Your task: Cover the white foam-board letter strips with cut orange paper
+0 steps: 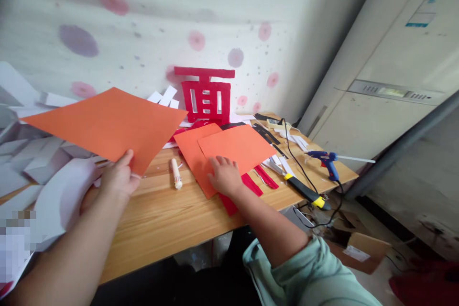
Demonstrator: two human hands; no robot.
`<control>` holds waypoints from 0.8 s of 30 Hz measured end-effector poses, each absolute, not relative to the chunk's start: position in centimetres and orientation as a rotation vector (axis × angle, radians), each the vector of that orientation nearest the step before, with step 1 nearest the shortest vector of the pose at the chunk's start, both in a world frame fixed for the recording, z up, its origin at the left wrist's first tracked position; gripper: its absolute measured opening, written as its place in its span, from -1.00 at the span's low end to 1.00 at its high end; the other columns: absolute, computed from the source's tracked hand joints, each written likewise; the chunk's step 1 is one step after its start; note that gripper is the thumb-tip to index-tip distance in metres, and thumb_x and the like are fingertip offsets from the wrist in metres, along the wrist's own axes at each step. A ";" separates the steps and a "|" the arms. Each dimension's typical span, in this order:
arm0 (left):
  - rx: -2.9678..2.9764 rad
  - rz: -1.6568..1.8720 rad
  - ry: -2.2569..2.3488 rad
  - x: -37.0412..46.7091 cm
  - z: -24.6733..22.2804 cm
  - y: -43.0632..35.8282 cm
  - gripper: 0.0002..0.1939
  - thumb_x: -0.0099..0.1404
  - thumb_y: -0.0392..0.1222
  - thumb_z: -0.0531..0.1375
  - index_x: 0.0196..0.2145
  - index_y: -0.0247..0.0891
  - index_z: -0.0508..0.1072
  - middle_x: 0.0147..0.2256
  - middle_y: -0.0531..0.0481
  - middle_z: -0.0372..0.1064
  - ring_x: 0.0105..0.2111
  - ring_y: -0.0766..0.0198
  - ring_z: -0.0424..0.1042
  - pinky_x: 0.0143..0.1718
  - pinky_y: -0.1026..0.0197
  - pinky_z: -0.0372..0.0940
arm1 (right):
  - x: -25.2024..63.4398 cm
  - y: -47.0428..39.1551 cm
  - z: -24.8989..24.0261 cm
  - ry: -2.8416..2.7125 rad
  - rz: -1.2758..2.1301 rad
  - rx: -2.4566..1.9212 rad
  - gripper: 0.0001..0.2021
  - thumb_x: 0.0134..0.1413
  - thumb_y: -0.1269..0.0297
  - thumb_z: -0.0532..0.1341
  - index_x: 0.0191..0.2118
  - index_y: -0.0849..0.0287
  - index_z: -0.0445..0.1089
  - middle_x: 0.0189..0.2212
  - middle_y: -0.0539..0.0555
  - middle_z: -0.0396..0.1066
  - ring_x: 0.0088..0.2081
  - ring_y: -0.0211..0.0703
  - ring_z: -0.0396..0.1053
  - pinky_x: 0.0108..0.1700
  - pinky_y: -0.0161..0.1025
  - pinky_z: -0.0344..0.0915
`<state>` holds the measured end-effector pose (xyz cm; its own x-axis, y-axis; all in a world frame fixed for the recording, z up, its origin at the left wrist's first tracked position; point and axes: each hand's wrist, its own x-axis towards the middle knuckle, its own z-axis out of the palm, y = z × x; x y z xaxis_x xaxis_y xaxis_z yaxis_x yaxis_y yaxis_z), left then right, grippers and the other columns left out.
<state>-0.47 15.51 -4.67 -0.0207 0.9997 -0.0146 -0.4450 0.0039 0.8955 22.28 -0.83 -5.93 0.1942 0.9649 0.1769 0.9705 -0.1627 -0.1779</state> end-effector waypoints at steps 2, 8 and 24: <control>0.736 1.418 0.867 -0.2 -4.3 15.2 -0.74 0.17 -0.32 0.25 -0.17 -0.09 0.45 0.04 0.08 0.42 0.04 0.28 0.40 -0.17 0.31 0.43 | 24.6 -1.8 -5.6 -1.876 -0.022 -2.204 -0.42 0.11 0.34 0.12 0.28 0.10 0.13 0.21 0.24 0.21 0.17 0.10 0.20 0.12 0.06 0.20; 0.609 1.377 0.813 0.6 -3.6 14.3 -0.81 0.18 -0.39 0.23 -0.27 -0.15 0.49 -0.10 0.03 0.52 -0.07 0.26 0.49 -0.19 0.28 0.45 | 32.7 -5.2 -5.7 -1.999 -0.108 -2.245 -0.30 -0.12 0.50 0.20 0.24 0.11 0.22 0.29 0.25 0.07 0.28 0.27 -0.01 0.11 0.17 0.21; 0.552 1.396 0.858 0.4 -4.1 14.9 -0.79 0.15 -0.40 0.28 -0.27 -0.16 0.53 -0.11 0.02 0.53 -0.15 0.29 0.52 -0.22 0.30 0.47 | 37.7 -3.2 -5.8 -2.435 -0.320 -2.044 -0.35 -0.01 0.45 0.23 0.26 0.08 0.22 0.28 0.18 0.14 0.29 0.20 0.03 0.22 0.10 0.08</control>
<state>0.38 14.87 -4.08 -0.0396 0.9808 -0.1912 -0.6139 0.1271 0.7791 37.73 -3.15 -5.76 -0.1806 0.9796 0.0876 0.9690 0.1620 0.1867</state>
